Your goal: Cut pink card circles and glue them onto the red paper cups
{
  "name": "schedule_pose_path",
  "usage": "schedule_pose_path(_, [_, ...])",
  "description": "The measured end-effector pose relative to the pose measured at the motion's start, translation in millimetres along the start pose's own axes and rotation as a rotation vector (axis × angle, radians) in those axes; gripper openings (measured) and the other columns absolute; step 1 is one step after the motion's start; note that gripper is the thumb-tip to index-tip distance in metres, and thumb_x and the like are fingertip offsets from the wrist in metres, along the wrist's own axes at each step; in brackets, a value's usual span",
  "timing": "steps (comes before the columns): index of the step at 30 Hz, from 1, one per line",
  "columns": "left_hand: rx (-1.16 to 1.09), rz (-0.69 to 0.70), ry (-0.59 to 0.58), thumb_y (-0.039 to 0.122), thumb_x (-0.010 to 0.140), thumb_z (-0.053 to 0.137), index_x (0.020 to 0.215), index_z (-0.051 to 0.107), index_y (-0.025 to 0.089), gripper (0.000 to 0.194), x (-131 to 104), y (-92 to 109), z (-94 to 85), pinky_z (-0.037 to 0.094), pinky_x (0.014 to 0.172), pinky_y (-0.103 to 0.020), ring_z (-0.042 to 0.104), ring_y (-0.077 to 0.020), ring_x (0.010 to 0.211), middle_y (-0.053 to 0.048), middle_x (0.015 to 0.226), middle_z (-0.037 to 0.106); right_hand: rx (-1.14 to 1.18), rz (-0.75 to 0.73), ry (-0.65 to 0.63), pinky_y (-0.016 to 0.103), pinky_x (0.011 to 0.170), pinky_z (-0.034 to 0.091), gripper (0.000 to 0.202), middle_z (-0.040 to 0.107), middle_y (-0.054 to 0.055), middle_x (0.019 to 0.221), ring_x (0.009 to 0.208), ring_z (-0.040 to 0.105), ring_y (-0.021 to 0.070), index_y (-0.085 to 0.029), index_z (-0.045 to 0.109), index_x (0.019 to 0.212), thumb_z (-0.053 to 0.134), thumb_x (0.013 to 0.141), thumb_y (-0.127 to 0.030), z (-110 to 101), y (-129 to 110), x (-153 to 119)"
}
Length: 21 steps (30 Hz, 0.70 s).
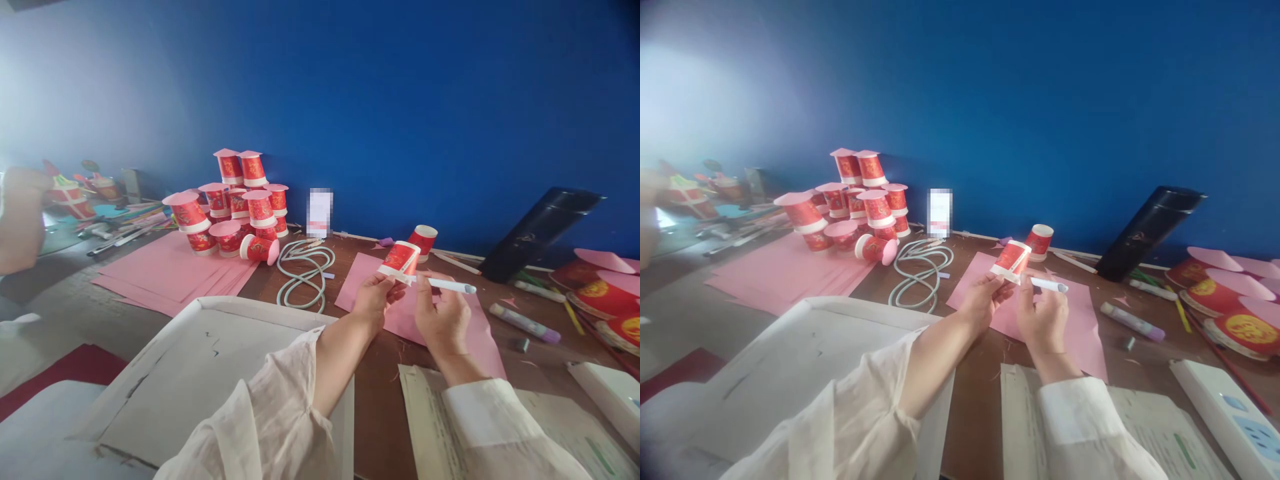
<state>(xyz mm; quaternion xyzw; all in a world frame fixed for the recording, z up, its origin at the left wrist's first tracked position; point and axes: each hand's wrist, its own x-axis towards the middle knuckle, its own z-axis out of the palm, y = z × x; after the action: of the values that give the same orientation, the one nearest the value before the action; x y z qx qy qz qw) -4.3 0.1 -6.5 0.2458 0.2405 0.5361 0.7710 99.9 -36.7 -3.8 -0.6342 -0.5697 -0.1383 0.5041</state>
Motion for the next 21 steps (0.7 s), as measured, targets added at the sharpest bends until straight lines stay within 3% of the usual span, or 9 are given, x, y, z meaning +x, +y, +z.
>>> schedule_pose_path(9, [0.081,0.037,0.037,0.022,0.07,0.074,0.076,0.062,0.012,0.017,0,-2,1.3,0.045,0.079,-0.029,0.059,-0.0117,0.07,-0.004,0.073,0.064,0.128,-0.033,-0.03,0.033,0.074,0.049,0.024,0.071,0.009,0.099,0.081,0.065,0.0217,-0.02,0.069,0.094,0.053,0.09,-0.037,-5,-11,0])
schedule_pose_path(21, [0.186,0.057,0.071,0.017,0.072,0.069,0.067,0.058,0.013,0.013,-1,-1,4.5,0.045,0.069,-0.027,0.054,-0.0089,0.058,-0.002,0.064,0.061,0.082,-0.034,-0.094,0.035,0.073,0.05,0.027,0.073,0.009,0.09,0.078,0.067,0.0236,-0.02,0.07,0.09,0.053,0.09,-0.041,-3,-7,1])
